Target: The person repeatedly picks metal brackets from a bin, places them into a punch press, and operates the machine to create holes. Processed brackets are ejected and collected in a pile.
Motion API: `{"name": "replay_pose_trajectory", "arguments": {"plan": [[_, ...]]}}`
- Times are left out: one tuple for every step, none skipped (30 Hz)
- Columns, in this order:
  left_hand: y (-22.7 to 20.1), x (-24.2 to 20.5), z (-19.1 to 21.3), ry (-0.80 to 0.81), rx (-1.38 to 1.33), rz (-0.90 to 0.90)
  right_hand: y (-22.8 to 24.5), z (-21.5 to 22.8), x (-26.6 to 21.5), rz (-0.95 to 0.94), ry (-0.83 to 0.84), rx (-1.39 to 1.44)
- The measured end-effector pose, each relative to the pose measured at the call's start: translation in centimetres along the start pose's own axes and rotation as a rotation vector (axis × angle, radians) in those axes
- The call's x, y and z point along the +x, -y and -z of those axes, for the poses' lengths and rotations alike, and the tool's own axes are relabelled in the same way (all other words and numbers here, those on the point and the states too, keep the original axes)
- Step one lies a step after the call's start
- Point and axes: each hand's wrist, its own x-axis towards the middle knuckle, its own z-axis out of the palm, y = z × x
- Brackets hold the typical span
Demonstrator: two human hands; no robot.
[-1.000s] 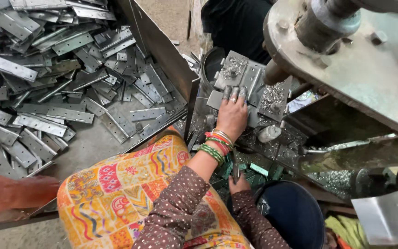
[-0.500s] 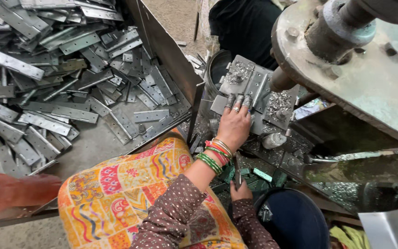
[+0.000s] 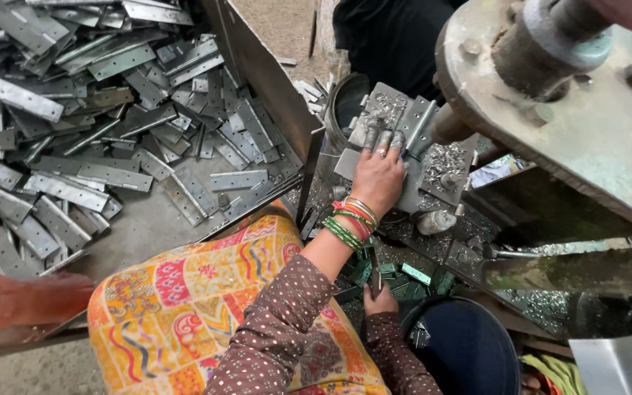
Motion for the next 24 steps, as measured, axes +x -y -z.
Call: {"name": "replay_pose_trajectory", "arguments": {"plan": [[-0.2,0.0,0.3,0.01,-0.015,0.009,-0.4,-0.8,0.1,-0.026,-0.03,-0.012],[0.0,-0.4,0.9,0.041,-0.037,-0.003,-0.6,-1.7,-0.1,-0.038,-0.019,-0.005],[0.1,-1.0,1.8,0.071,-0.061,-0.015,-0.9,-2.1,-0.4,-0.051,-0.008,0.001],[0.7,-1.5,2.6,0.091,-0.076,-0.007,-1.1,-2.0,0.0,-0.045,0.01,-0.003],[1.5,-2.2,3.4,0.048,-0.088,-0.028,-1.1,-2.0,0.2,-0.027,0.013,0.01],[1.9,-3.2,4.0,0.008,-0.107,-0.058,-1.3,-1.5,0.2,-0.02,0.01,0.024],[2.7,-4.1,4.4,-0.032,-0.125,-0.088,-1.4,-0.5,0.3,-0.013,0.007,0.039],[4.2,-5.1,4.8,-0.094,-0.109,-0.055,-1.0,0.3,0.6,-0.004,0.012,0.046],[6.5,-6.8,5.3,-0.155,-0.091,-0.022,-0.6,1.4,1.1,0.004,0.04,0.037],[8.5,-8.7,5.6,-0.21,-0.086,0.001,-0.5,2.9,0.9,0.002,0.092,0.002],[11.3,-10.0,5.7,-0.058,0.142,0.069,-0.3,4.5,0.9,0.009,0.141,-0.031],[14.4,-11.3,5.5,0.097,0.362,0.134,-0.2,6.1,0.6,0.008,0.183,-0.055],[17.5,-12.5,5.4,0.115,0.34,0.207,-0.1,7.6,0.4,0.005,0.217,-0.073],[20.5,-13.5,5.1,0.129,0.316,0.278,0.3,8.7,0.1,0.0,0.207,-0.044],[23.0,-14.8,4.9,0.113,0.329,0.259,0.8,9.5,-0.4,-0.035,0.223,-0.052],[25.2,-15.9,4.8,0.089,0.343,0.237,1.6,10.0,-0.5,-0.067,0.232,-0.058],[27.0,-17.1,4.8,0.107,0.307,0.222,2.5,10.3,-0.5,-0.099,0.241,-0.064],[28.3,-18.0,4.6,0.124,0.268,0.207,3.2,10.7,-0.6,-0.091,0.231,-0.071],[29.3,-18.4,4.2,0.183,0.298,0.197,4.0,10.9,-0.5,-0.082,0.22,-0.079],[29.9,-19.2,3.9,0.251,0.325,0.187,4.3,11.2,-1.0,-0.082,0.215,-0.089],[30.0,-19.9,3.6,0.318,0.351,0.176,4.6,11.3,-1.3,-0.151,0.237,-0.056],[30.0,-20.6,3.3,0.297,0.368,0.157,4.8,11.4,-1.6,-0.218,0.259,-0.026],[29.8,-21.3,3.1,0.276,0.385,0.137,4.9,11.6,-1.9,-0.284,0.28,0.004],[30.0,-21.4,2.9,0.247,0.408,0.115,5.2,11.4,-1.8,-0.246,0.258,0.024]]}}
